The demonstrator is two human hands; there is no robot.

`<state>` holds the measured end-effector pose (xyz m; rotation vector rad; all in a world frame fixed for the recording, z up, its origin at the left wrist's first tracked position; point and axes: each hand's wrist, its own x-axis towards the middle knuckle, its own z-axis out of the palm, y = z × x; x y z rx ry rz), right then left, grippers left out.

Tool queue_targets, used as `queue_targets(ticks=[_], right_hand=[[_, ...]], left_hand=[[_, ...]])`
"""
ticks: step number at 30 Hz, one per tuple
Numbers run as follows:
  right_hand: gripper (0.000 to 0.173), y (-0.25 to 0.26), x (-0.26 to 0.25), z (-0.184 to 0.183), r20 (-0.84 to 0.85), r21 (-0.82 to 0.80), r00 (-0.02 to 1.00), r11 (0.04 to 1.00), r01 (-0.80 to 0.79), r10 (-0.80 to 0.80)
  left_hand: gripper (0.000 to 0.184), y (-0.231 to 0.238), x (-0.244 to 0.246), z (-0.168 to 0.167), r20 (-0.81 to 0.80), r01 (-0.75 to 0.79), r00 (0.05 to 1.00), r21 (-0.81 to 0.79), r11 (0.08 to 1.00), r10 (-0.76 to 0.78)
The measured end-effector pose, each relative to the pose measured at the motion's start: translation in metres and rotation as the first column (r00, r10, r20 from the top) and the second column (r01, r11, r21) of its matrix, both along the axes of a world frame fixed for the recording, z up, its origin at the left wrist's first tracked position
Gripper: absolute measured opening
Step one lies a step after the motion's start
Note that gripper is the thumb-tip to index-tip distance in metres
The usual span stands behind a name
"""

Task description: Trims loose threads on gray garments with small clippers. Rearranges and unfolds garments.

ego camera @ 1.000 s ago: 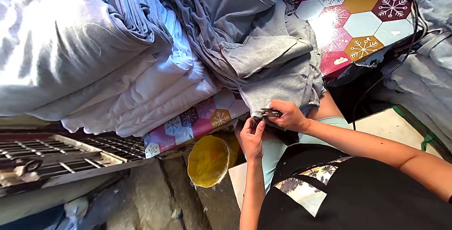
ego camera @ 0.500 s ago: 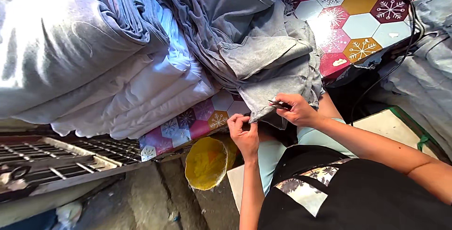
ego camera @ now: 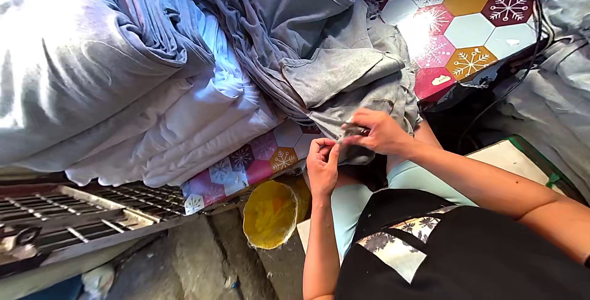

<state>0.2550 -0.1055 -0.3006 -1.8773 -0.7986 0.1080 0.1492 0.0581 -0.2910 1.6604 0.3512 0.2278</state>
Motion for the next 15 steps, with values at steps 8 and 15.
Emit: queue_targets(ticks=[8,15], right_hand=[[0.006,0.006,0.004,0.020,-0.515,0.253,0.846,0.967,-0.005,0.139],[0.016,0.001,-0.001,0.015,-0.381,0.068,0.918,0.994,-0.088,0.108]], left_hand=[[0.016,-0.005,-0.005,0.000,0.053,-0.051,0.998,0.082,0.995,0.046],[0.013,-0.008,-0.002,0.000,0.113,-0.031,0.994,0.126,0.992,0.017]])
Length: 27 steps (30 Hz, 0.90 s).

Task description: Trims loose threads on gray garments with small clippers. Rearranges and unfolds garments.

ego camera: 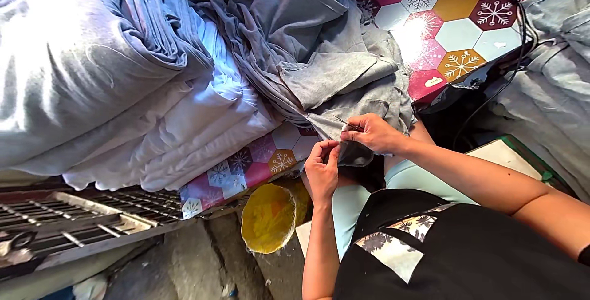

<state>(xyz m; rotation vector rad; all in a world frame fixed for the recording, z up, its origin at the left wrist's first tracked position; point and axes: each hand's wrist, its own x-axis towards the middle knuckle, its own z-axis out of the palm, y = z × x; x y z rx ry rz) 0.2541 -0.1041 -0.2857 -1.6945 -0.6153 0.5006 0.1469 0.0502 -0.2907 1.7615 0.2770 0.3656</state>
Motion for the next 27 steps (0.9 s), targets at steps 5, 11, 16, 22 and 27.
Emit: queue_targets(ticks=[5,11,16,22,27], right_hand=[[0.011,-0.003,0.008,0.003,0.160,-0.018,0.982,0.995,-0.100,0.102],[0.012,0.004,0.005,0.011,0.122,-0.079,0.981,0.986,-0.144,0.153],[0.024,-0.001,0.021,0.007,0.130,-0.063,0.991,0.998,0.023,-0.015],[0.044,-0.025,0.010,-0.016,0.542,-0.151,0.839,0.988,0.040,0.049],[0.040,-0.022,0.002,-0.028,0.705,-0.153,0.706,0.986,0.060,0.067]], left_hand=[[0.013,-0.001,-0.002,-0.002,0.005,-0.001,1.000,0.068,0.998,0.000],[0.011,-0.005,0.002,-0.005,-0.012,-0.015,1.000,0.275,0.961,0.019],[0.008,-0.002,0.003,-0.002,-0.089,-0.033,0.994,0.276,0.961,0.059],[0.009,0.006,0.005,-0.004,-0.085,-0.064,0.993,0.220,0.974,0.084],[0.009,0.006,0.009,0.001,-0.099,-0.052,0.992,0.238,0.970,0.078]])
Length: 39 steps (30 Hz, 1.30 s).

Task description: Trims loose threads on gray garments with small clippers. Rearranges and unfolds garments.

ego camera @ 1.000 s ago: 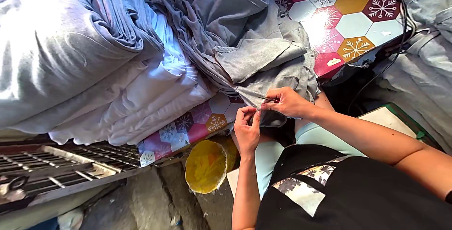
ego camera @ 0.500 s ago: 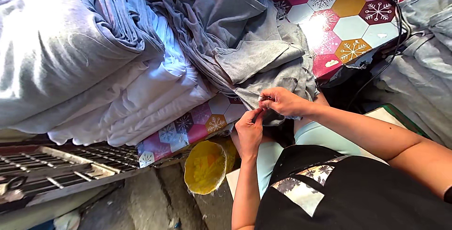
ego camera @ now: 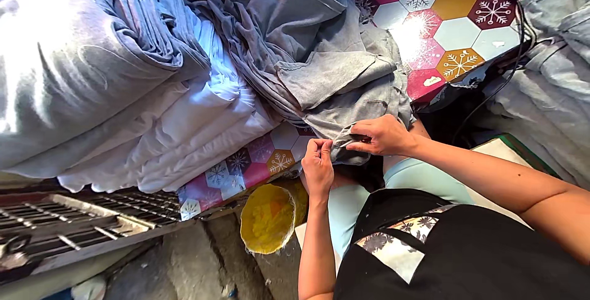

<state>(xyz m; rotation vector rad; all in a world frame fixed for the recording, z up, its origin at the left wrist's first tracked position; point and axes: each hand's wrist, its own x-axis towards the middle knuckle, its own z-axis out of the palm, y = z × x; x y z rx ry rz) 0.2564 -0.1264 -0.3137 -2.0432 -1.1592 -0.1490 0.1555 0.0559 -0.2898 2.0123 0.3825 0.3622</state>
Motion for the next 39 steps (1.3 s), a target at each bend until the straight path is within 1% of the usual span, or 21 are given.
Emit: queue_targets(ticks=[5,8,14,21,23,25,26,27,28,29,30,31,32,33,34,35,36,37,38,39], right_hand=[[0.041,0.007,0.010,-0.005,0.149,0.049,0.986,0.995,-0.088,0.080],[0.042,0.009,0.020,-0.009,0.196,0.057,0.973,0.989,-0.135,0.122],[0.039,0.009,0.030,-0.011,0.251,0.065,0.950,0.976,-0.209,0.186],[0.039,0.010,0.029,-0.012,0.247,0.067,0.945,0.969,-0.236,0.213],[0.039,0.010,0.031,-0.014,0.165,0.112,0.962,0.964,-0.240,0.220],[0.041,0.010,0.031,-0.015,-0.045,0.195,0.979,0.963,-0.188,0.200],[0.043,0.010,0.032,-0.016,-0.174,0.205,0.962,0.963,-0.175,0.212],[0.046,0.010,0.032,-0.016,-0.305,0.190,0.921,0.963,-0.189,0.241],[0.043,0.011,0.031,-0.016,-0.422,0.187,0.867,0.961,-0.205,0.267],[0.034,0.012,0.028,-0.014,-0.525,0.201,0.800,0.956,-0.213,0.289],[0.023,0.013,0.025,-0.011,-0.596,0.226,0.741,0.950,-0.215,0.310],[0.016,0.014,0.023,-0.010,-0.644,0.261,0.690,0.942,-0.210,0.332],[0.013,0.013,0.021,-0.007,-0.677,0.293,0.648,0.936,-0.197,0.348],[0.011,0.012,0.019,-0.006,-0.696,0.317,0.623,0.931,-0.182,0.358],[0.011,0.011,0.018,-0.004,-0.705,0.336,0.607,0.926,-0.171,0.368],[0.011,0.011,0.016,-0.004,-0.708,0.358,0.593,0.919,-0.166,0.383],[0.011,0.012,0.015,-0.003,-0.711,0.379,0.579,0.911,-0.162,0.399],[0.012,0.013,0.013,-0.002,-0.718,0.396,0.560,0.904,-0.160,0.413],[0.012,0.014,0.011,-0.002,-0.725,0.409,0.544,0.899,-0.157,0.424],[0.011,0.015,0.010,0.000,-0.731,0.414,0.534,0.898,-0.148,0.425]], left_hand=[[0.010,0.002,0.002,0.002,-0.010,0.024,1.000,0.022,0.999,-0.024],[0.012,0.004,0.003,0.003,-0.027,0.040,0.999,0.051,0.998,-0.038],[0.012,0.004,0.006,0.005,-0.042,0.057,0.998,0.048,0.997,-0.055],[0.013,0.006,0.007,0.004,-0.079,0.080,0.994,0.063,0.995,-0.075],[0.013,0.006,0.007,0.003,-0.083,0.077,0.994,0.052,0.996,-0.073],[0.014,0.006,0.007,0.001,-0.066,0.070,0.995,-0.001,0.998,-0.070],[0.014,0.006,0.007,0.000,-0.053,0.071,0.996,-0.038,0.997,-0.073],[0.014,0.006,0.006,-0.001,-0.040,0.076,0.996,-0.072,0.995,-0.079],[0.014,0.007,0.004,-0.001,-0.032,0.083,0.996,-0.093,0.992,-0.086],[0.014,0.009,0.001,0.001,-0.038,0.082,0.996,-0.076,0.994,-0.085],[0.016,0.015,-0.005,0.005,-0.068,0.052,0.996,-0.003,0.999,-0.052],[0.018,0.023,-0.011,0.009,-0.123,-0.016,0.992,0.138,0.990,0.033],[0.022,0.031,-0.017,0.013,-0.191,-0.096,0.968,0.318,0.943,0.163],[0.028,0.038,-0.022,0.012,-0.218,-0.155,0.936,0.449,0.880,0.276],[0.031,0.045,-0.025,0.006,-0.190,-0.186,0.927,0.511,0.839,0.322],[0.033,0.048,-0.028,0.002,-0.138,-0.182,0.949,0.494,0.850,0.283],[0.034,0.045,-0.029,-0.001,-0.083,-0.137,0.979,0.403,0.905,0.185],[0.034,0.037,-0.028,-0.004,-0.015,-0.060,0.998,0.258,0.964,0.066],[0.035,0.027,-0.025,-0.008,0.059,0.034,0.998,0.086,0.996,-0.039],[0.033,0.016,-0.021,-0.011,0.122,0.114,0.987,-0.088,0.990,-0.103]])
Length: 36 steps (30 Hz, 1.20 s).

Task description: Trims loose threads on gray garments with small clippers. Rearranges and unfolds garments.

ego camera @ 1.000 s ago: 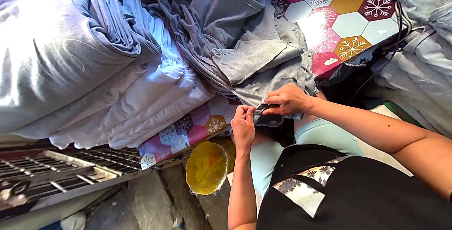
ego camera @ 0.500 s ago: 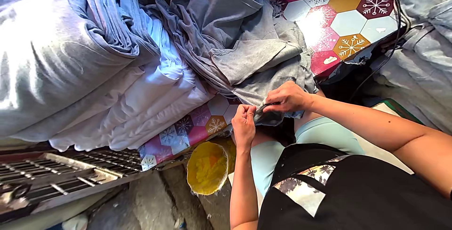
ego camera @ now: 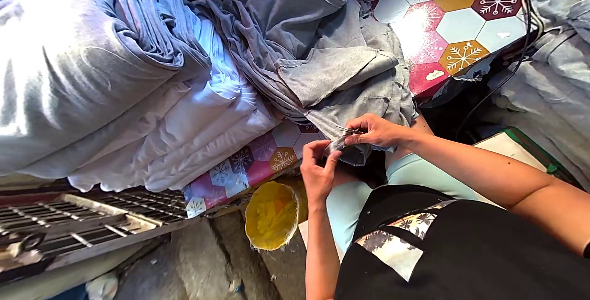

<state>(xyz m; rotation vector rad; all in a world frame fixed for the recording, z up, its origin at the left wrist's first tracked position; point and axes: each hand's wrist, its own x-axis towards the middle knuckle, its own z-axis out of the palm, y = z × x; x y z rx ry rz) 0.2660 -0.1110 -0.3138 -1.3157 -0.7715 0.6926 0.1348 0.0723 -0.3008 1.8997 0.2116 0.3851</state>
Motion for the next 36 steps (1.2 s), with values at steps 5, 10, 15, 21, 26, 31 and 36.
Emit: queue_targets(ticks=[5,10,15,21,26,31,36], right_hand=[[0.025,-0.008,0.001,0.006,0.235,-0.141,0.948,0.958,0.252,-0.214],[0.035,-0.019,-0.025,0.012,0.566,-0.123,0.754,0.870,0.477,-0.334],[0.039,-0.018,-0.042,0.009,0.748,-0.033,0.604,0.893,0.448,-0.275],[0.043,-0.017,-0.044,0.010,0.809,0.027,0.507,0.881,0.472,-0.296],[0.042,-0.020,-0.046,0.013,0.854,-0.021,0.457,0.861,0.508,-0.249],[0.044,-0.024,-0.045,0.013,0.877,-0.044,0.426,0.847,0.529,-0.221],[0.044,-0.022,-0.046,0.010,0.863,-0.059,0.451,0.842,0.537,-0.228]], left_hand=[[0.025,-0.021,0.011,0.006,0.015,-0.080,0.995,-0.447,0.891,0.097],[0.032,-0.025,0.006,0.013,0.065,-0.210,0.972,-0.192,0.959,0.226],[0.021,-0.023,0.001,0.024,0.033,-0.103,0.991,-0.421,0.901,0.129],[0.018,-0.025,0.002,0.030,-0.021,-0.138,0.990,-0.397,0.907,0.141],[0.018,-0.027,0.003,0.030,-0.019,-0.141,0.990,-0.250,0.958,0.141],[0.017,-0.028,0.006,0.028,-0.033,-0.149,0.989,-0.225,0.963,0.146],[0.015,-0.029,0.008,0.026,-0.063,-0.160,0.987,-0.202,0.966,0.150]])
